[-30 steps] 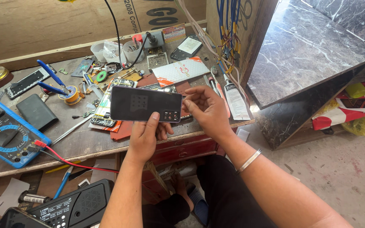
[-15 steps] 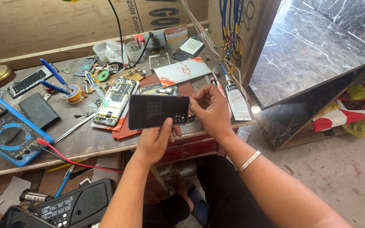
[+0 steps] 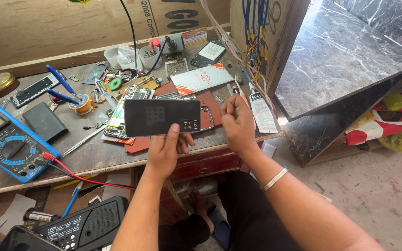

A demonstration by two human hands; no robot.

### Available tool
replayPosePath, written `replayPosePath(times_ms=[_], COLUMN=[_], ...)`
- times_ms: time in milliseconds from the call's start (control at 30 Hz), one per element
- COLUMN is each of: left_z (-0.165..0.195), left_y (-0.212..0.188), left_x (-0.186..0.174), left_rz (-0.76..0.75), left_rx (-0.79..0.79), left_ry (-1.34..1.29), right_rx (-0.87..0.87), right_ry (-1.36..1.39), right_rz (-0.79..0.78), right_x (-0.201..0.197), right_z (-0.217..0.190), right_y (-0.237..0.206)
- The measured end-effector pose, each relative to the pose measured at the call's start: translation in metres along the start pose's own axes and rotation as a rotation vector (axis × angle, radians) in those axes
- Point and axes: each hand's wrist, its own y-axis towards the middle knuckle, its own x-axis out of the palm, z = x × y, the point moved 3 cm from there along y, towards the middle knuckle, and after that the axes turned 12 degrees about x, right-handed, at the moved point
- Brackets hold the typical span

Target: The person holds a black smartphone and repeatedly wipes its back surface with a small cloth. The person rotates the phone to wipe different areas, including around the camera module, and continues wiping until the end of the clip.

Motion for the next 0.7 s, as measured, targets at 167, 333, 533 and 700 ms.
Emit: replayPosePath(times_ms=[167,333,533,700], left_z=[-0.004,-0.001,0.002,-0.002], left_y=[-0.002,-0.001,-0.001,-0.002], left_x=[-0.005,-0.005,-0.004,-0.002], left_rz=[0.020,0.022,-0.005,-0.034], left_rx=[0.011,0.017,-0.006,-0.071], left_ry=[-0.028,-0.064,-0.034,-0.108], right_rx=[0.057,0.138,0.068,0.134], right_ry=[0.154,0.056,0.038,0.041], right_rz=[-0.060,-0.066,-0.124,-0.112], right_x=[0.002,0.010,0.013,0.011], right_z=[0.002,-0.008,-0.015,-0.002], right_y=[0.001,0.000,0.001,0.003])
